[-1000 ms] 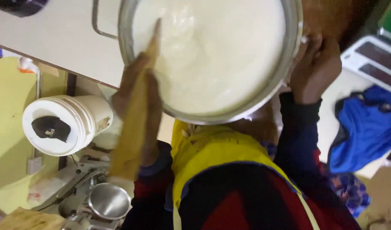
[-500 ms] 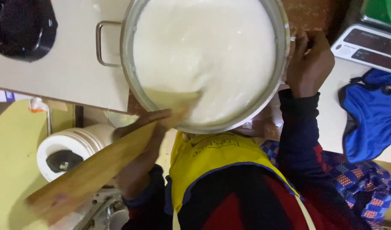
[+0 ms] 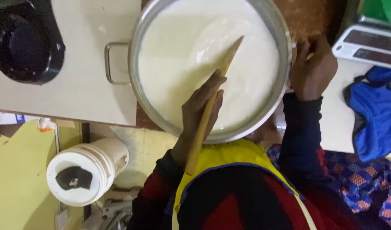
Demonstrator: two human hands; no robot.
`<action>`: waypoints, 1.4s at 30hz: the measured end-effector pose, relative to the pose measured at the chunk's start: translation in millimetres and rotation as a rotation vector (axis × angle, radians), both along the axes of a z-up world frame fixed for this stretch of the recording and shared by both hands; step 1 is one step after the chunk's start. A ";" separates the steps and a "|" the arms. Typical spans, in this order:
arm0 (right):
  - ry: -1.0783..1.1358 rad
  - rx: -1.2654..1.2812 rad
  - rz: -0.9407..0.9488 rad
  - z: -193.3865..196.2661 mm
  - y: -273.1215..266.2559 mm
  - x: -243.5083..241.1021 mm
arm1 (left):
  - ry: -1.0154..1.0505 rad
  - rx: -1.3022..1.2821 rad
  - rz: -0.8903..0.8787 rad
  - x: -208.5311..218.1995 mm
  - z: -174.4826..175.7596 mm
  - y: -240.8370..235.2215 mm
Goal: The person stirs a white, viscous liquid in a large metal pot using a wooden paddle. They then use a thermometer to measure the temperature of the mixture.
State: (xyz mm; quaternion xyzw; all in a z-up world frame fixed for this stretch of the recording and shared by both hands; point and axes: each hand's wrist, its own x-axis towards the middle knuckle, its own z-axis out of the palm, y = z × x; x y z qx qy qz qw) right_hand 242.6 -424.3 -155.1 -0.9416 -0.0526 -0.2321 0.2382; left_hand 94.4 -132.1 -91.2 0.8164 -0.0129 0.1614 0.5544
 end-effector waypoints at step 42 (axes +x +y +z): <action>0.047 0.004 -0.036 1.6 3.1 -2.5 | -0.188 -0.314 -0.003 32.5 0.9 6.9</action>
